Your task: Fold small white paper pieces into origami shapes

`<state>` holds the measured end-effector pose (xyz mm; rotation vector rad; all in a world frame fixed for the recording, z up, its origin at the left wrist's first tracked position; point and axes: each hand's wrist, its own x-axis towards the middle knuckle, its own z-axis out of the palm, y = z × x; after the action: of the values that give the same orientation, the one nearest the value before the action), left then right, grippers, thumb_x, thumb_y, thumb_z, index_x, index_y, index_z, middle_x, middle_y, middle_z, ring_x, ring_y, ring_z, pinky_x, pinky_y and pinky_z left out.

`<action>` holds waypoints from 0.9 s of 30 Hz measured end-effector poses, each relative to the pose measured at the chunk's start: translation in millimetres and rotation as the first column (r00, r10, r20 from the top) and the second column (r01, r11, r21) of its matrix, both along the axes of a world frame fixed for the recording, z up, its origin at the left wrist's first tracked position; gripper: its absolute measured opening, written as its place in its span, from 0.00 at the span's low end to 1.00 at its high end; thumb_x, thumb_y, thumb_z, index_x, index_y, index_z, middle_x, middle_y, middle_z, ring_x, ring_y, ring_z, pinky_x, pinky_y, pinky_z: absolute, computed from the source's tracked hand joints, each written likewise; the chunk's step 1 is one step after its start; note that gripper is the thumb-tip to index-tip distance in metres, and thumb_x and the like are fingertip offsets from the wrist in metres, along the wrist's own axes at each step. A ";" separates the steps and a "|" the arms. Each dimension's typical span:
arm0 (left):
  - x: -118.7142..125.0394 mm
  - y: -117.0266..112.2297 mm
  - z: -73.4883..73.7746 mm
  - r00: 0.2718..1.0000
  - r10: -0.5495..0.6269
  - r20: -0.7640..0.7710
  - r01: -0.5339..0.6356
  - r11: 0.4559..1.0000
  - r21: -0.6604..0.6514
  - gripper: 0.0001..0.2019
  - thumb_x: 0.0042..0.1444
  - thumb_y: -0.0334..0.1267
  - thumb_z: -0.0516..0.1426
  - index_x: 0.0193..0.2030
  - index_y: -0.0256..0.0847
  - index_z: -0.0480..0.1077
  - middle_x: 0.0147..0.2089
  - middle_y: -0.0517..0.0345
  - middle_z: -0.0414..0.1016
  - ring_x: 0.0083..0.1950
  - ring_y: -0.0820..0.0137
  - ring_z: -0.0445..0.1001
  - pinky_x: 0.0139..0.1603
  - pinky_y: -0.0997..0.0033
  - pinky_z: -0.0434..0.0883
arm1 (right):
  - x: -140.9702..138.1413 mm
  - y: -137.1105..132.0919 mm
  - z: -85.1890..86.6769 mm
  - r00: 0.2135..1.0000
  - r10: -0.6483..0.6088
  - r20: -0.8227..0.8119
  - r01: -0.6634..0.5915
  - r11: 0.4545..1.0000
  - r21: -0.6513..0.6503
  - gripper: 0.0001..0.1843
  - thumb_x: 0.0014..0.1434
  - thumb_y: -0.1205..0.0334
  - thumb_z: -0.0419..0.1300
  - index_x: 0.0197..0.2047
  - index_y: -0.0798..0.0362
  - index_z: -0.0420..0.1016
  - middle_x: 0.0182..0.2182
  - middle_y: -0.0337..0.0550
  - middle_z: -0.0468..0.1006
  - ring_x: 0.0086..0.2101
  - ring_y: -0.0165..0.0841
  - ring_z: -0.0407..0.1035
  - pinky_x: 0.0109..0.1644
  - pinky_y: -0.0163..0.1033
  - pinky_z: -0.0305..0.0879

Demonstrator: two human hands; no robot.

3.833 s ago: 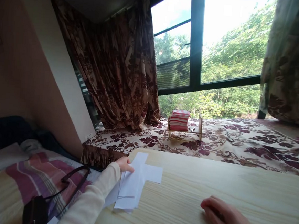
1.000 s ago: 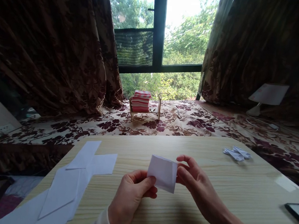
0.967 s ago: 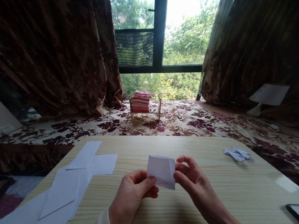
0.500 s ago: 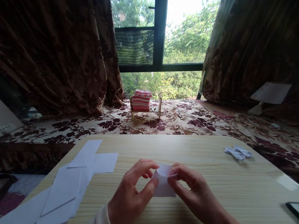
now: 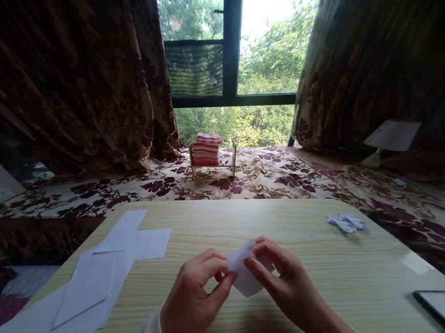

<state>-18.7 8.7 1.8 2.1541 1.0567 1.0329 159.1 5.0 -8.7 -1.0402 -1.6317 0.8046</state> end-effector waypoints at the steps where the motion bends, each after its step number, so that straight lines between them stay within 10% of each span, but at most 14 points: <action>1: 0.5 -0.7 0.6 1.000 0.003 0.010 -0.003 1.000 -0.001 0.06 0.55 0.31 0.55 0.30 0.40 0.72 0.34 0.53 0.74 0.37 0.68 0.73 0.41 0.72 0.67 | -0.9 -0.5 0.2 0.999 0.008 -0.031 -0.009 1.000 -0.024 0.11 0.59 0.59 0.57 0.26 0.53 0.66 0.26 0.38 0.68 0.26 0.28 0.63 0.28 0.31 0.60; 27: 4.6 -8.1 1.0 0.996 0.089 0.030 -0.082 0.980 -0.183 0.10 0.54 0.37 0.56 0.22 0.41 0.66 0.24 0.58 0.72 0.28 0.69 0.71 0.34 0.73 0.65 | -6.0 -3.1 3.1 0.986 -0.114 -0.118 0.105 0.991 -0.080 0.11 0.57 0.56 0.59 0.27 0.53 0.70 0.24 0.39 0.72 0.26 0.30 0.65 0.27 0.32 0.61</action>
<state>-14.1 0.6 2.9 1.9509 1.1874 0.9721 153.1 2.0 -5.6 -1.1008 -1.4379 0.8436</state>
